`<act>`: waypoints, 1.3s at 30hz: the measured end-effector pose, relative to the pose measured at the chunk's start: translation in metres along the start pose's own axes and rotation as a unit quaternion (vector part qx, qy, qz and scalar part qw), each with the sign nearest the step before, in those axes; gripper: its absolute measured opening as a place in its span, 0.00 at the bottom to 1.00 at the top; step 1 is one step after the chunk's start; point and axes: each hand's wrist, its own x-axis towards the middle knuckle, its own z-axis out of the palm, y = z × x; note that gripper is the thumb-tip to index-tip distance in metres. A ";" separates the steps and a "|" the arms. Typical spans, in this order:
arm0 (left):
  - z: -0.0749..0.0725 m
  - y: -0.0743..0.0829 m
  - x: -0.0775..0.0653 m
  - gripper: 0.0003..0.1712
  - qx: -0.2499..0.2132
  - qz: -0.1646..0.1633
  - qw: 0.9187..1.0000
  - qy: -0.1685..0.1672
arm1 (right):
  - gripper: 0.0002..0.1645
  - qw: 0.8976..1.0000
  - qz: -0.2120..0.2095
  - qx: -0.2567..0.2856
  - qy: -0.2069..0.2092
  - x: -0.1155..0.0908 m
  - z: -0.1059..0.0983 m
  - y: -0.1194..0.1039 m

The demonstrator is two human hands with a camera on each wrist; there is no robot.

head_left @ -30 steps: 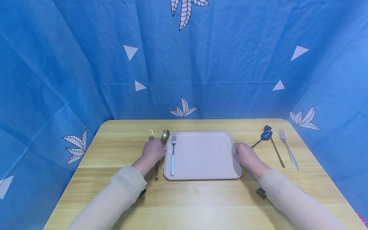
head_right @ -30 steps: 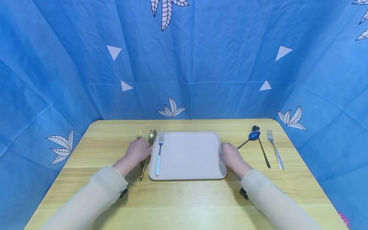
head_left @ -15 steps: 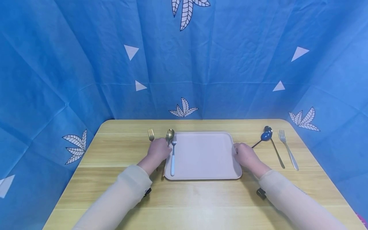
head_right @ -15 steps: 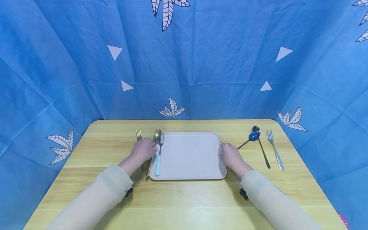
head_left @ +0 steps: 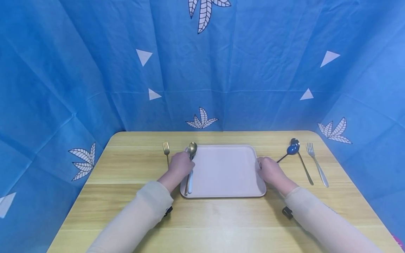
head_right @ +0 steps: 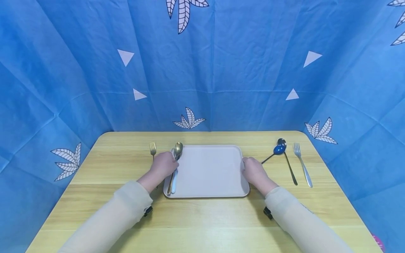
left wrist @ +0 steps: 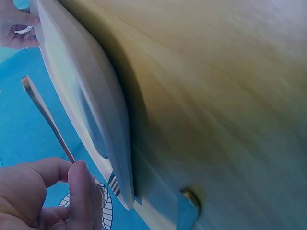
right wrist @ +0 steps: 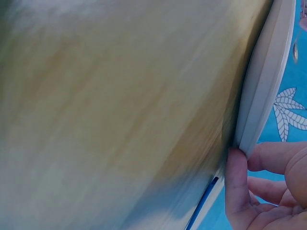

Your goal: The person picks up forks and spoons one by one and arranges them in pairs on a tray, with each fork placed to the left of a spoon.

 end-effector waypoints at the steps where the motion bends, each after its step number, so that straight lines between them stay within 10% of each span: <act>1: 0.001 0.000 0.000 0.14 -0.005 -0.002 1.000 0.000 | 0.11 1.000 0.001 0.001 0.001 0.000 0.000 0.000; 39: 0.024 0.016 0.008 0.18 0.008 0.002 1.000 0.002 | 0.10 1.000 -0.007 0.001 0.008 0.000 0.001 0.000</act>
